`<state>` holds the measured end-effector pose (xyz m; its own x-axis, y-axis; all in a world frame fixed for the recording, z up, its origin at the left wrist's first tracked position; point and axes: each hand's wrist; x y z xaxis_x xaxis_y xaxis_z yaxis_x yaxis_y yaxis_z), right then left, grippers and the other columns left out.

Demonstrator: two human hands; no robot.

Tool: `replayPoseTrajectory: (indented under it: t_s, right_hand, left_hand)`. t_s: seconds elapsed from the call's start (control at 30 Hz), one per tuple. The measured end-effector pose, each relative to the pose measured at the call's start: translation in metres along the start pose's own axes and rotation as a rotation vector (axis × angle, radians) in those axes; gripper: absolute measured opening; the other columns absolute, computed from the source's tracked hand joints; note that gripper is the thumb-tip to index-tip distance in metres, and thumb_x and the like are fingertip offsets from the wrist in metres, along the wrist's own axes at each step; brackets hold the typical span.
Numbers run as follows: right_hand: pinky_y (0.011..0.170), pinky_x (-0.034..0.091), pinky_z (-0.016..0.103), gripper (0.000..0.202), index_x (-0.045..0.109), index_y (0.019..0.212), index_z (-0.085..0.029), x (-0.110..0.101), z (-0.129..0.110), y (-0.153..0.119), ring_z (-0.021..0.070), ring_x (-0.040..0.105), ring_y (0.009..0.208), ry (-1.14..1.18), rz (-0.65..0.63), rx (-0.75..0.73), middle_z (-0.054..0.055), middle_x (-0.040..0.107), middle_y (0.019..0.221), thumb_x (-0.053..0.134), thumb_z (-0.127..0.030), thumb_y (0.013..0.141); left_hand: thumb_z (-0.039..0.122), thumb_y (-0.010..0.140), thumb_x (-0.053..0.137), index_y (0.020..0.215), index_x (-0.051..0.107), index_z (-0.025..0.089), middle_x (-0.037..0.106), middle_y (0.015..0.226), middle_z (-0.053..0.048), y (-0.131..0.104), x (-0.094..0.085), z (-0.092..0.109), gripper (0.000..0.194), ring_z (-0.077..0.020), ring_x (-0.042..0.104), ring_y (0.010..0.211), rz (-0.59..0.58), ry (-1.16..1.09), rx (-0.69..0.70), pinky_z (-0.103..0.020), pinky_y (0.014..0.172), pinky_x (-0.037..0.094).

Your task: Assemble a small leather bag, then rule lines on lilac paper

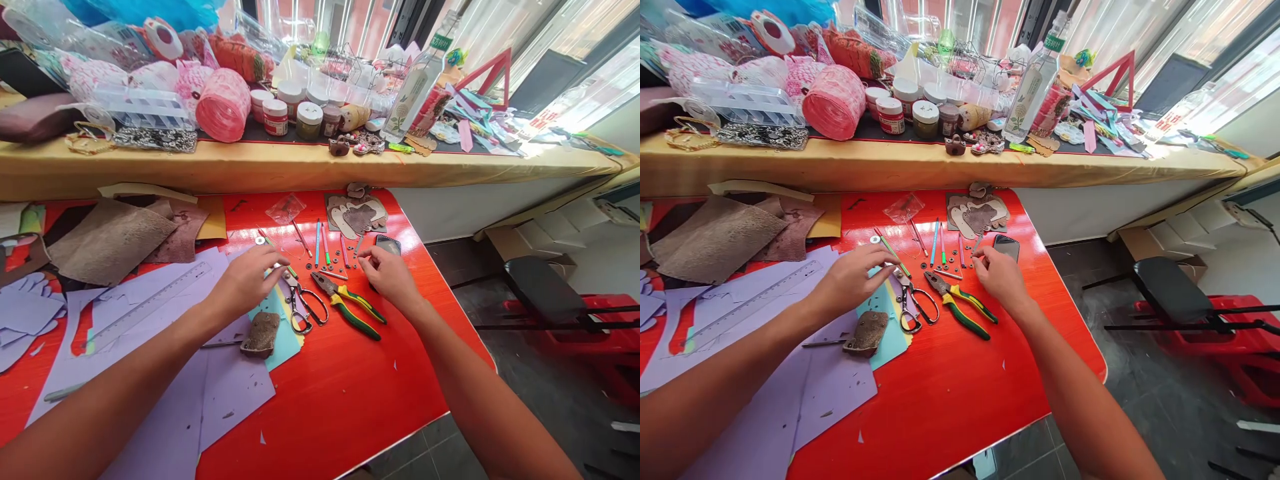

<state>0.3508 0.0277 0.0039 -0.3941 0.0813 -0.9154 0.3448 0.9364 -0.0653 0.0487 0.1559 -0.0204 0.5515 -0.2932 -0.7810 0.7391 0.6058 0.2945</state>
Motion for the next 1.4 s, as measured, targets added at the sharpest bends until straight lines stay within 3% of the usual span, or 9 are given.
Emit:
replayPoseTrajectory:
  t_s: [0.17,0.37,0.47,0.6,0.93,1.07,1.13,1.3,1.4]
  right_hand:
    - [0.059,0.035,0.029,0.019,0.074,0.107,-0.024,-0.007,0.004,0.001,0.0215,0.067,0.072,-0.064,-0.001,0.031,0.002,0.077,0.082,0.057,-0.031,0.102]
    - [0.062,0.035,0.03,0.018,0.073,0.114,-0.024,-0.003,-0.006,0.021,0.0245,0.071,0.082,-0.145,-0.012,0.034,0.004,0.08,0.085,0.061,-0.03,0.102]
    - [0.063,0.036,0.031,0.02,0.072,0.117,-0.022,0.001,-0.006,0.032,0.026,0.072,0.085,-0.182,-0.005,0.033,0.006,0.081,0.09,0.061,-0.029,0.102]
    - [0.065,0.036,0.032,0.018,0.073,0.113,-0.022,0.007,-0.004,0.039,0.0259,0.073,0.086,-0.197,-0.008,0.006,0.007,0.081,0.093,0.06,-0.026,0.101]
    - [0.063,0.038,0.032,0.02,0.072,0.105,-0.02,0.011,-0.007,0.034,0.0247,0.068,0.074,-0.081,0.076,-0.028,0.007,0.076,0.082,0.056,-0.031,0.101]
    - [0.057,0.04,0.03,0.025,0.069,0.099,-0.021,0.005,-0.034,0.004,0.0185,0.054,0.058,0.422,0.038,-0.084,0.0,0.063,0.066,0.061,-0.045,0.1]
    - [0.056,0.039,0.029,0.024,0.07,0.096,-0.022,0.005,-0.055,-0.017,0.0171,0.052,0.058,0.535,-0.009,-0.161,-0.001,0.062,0.066,0.066,-0.045,0.098]
    - [0.054,0.038,0.027,0.015,0.071,0.096,-0.023,0.023,-0.104,-0.055,0.0135,0.051,0.054,0.576,-0.159,-0.373,-0.002,0.064,0.067,0.063,-0.035,0.101]
    - [0.058,0.038,0.026,0.012,0.072,0.099,-0.023,0.04,-0.12,-0.065,0.0135,0.055,0.057,0.48,-0.174,-0.494,-0.002,0.066,0.068,0.061,-0.029,0.102]
  left_hand:
    - [0.041,0.104,0.057,0.102,0.076,0.025,0.078,0.107,-0.005,-0.034,-0.029,0.0,0.025,-0.0239,0.071,0.099,0.017,-0.057,-0.178,-0.035,0.087,0.054]
    - [0.051,0.102,0.058,0.1,0.079,0.029,0.08,0.107,-0.003,-0.069,-0.045,0.01,0.03,-0.0226,0.073,0.096,-0.029,-0.121,-0.311,-0.028,0.07,0.053]
    - [0.054,0.101,0.059,0.101,0.08,0.03,0.081,0.106,-0.002,-0.082,-0.051,0.017,0.032,-0.0221,0.075,0.094,-0.053,-0.157,-0.355,-0.026,0.065,0.053]
    - [0.055,0.1,0.06,0.101,0.082,0.029,0.082,0.105,-0.004,-0.094,-0.054,0.023,0.034,-0.024,0.076,0.093,-0.037,-0.202,-0.376,-0.027,0.072,0.057]
    - [0.051,0.097,0.066,0.096,0.081,0.029,0.082,0.1,-0.004,-0.109,-0.059,0.032,0.027,-0.025,0.075,0.09,0.078,-0.308,-0.467,-0.03,0.078,0.058]
    - [0.053,0.095,0.069,0.097,0.083,0.029,0.082,0.099,-0.003,-0.104,-0.062,0.048,0.027,-0.0238,0.074,0.087,0.055,-0.42,-0.56,-0.029,0.076,0.057]
    - [0.053,0.093,0.07,0.097,0.084,0.028,0.082,0.098,-0.004,-0.098,-0.059,0.057,0.028,-0.0244,0.074,0.086,-0.005,-0.54,-0.597,-0.031,0.076,0.058]
    - [0.052,0.091,0.07,0.101,0.083,0.022,0.079,0.089,-0.008,-0.082,-0.045,0.074,0.033,-0.0235,0.071,0.078,-0.135,-0.874,-0.668,-0.034,0.069,0.059]
    - [0.056,0.091,0.068,0.087,0.08,0.021,0.075,0.081,-0.007,-0.078,-0.042,0.078,0.037,-0.021,0.068,0.074,-0.139,-0.924,-0.655,-0.033,0.068,0.057]
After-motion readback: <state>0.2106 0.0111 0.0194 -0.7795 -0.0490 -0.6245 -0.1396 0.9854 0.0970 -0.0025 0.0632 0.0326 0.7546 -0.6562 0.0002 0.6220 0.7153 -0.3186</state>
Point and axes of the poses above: each hand's wrist, its own y-axis towards the middle knuckle, its own x-axis out of the palm, z = x × y
